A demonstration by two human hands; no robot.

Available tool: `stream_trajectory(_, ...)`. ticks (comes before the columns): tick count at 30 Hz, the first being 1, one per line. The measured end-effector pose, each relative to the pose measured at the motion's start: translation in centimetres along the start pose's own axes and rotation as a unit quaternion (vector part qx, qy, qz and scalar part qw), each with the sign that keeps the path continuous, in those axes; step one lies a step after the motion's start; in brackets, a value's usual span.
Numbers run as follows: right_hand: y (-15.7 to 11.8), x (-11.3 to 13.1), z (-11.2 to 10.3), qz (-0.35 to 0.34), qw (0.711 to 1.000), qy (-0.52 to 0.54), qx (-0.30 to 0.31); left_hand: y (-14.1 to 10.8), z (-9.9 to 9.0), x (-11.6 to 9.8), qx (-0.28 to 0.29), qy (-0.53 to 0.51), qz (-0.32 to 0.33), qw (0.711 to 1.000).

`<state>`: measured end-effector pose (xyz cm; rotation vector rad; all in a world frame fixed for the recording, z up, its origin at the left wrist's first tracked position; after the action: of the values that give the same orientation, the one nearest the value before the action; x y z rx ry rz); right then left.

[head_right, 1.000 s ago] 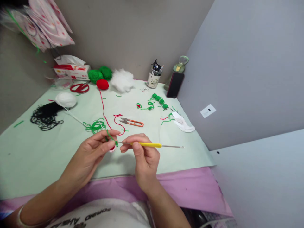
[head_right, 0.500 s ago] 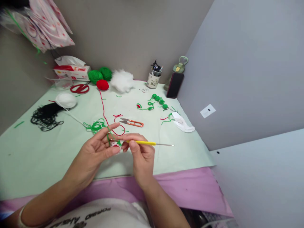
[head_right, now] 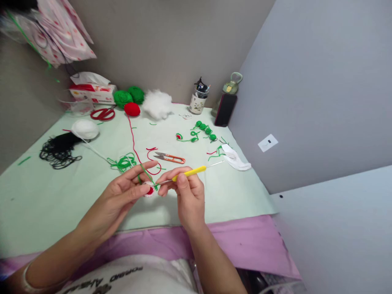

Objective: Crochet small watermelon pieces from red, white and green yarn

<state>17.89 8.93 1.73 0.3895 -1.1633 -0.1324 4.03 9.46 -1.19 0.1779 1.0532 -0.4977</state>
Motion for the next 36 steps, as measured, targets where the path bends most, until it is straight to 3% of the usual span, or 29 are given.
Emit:
stream_trajectory(5,-0.8,2.4,0.5,-0.082,0.987,-0.138,0.017,-0.1,-0.5,0.0,-0.009,0.018,0.0,1.0)
stream_trajectory(10,-1.8,4.4,2.0,-0.172,0.941,-0.286,0.049,-0.2,-0.7,-0.1,-0.008,0.051,0.021,0.998)
stream_trajectory(12,-2.2,4.7,2.9,-0.201,0.908,-0.36,0.069,-0.2,-0.6,-0.2,-0.008,0.057,0.032,0.998)
stream_trajectory(16,-3.2,4.6,5.1,-0.25,0.79,-0.552,0.098,-0.1,-0.5,-0.1,-0.012,0.019,0.033,0.999)
stream_trajectory(17,-3.4,4.5,5.3,-0.256,0.773,-0.573,0.095,0.0,-0.4,0.2,-0.008,-0.007,0.016,1.0)
stream_trajectory(18,-3.4,4.6,5.2,-0.259,0.773,-0.572,0.089,0.1,-0.3,0.7,-0.002,-0.036,-0.007,0.999)
stream_trajectory(19,-3.2,4.7,4.8,-0.253,0.793,-0.548,0.08,0.2,-0.1,1.1,0.005,-0.065,-0.029,0.997)
stream_trajectory(21,-2.4,4.6,3.1,-0.214,0.869,-0.445,0.041,0.3,0.0,1.5,0.013,-0.103,-0.052,0.993)
stream_trajectory(23,-1.6,3.9,1.2,-0.16,0.936,-0.314,0.0,0.4,-0.3,1.1,0.001,-0.098,-0.035,0.995)
stream_trajectory(25,-0.9,3.0,0.6,-0.121,0.965,-0.231,-0.013,0.3,-0.7,0.5,-0.016,-0.062,-0.007,0.998)
stream_trajectory(29,-0.8,2.8,1.7,-0.126,0.954,-0.271,0.019,0.2,-0.3,0.3,-0.012,0.011,0.018,1.0)
stream_trajectory(34,-2.2,3.8,3.7,-0.2,0.866,-0.456,0.049,0.3,-0.2,0.7,-0.019,-0.035,0.027,0.999)
stream_trajectory(36,-2.2,4.1,3.4,-0.201,0.866,-0.457,0.044,0.6,-0.2,1.6,-0.004,-0.083,-0.014,0.996)
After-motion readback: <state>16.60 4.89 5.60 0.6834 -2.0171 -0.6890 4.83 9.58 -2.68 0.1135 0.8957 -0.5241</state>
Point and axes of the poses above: each hand's wrist, its own y-axis towards the middle knuckle, its own z-axis out of the palm, x = y × z, the point moved 10 cm from there along y, towards the middle knuckle, and after that the axes turned 11 degrees about x, right-handed, at the moved point
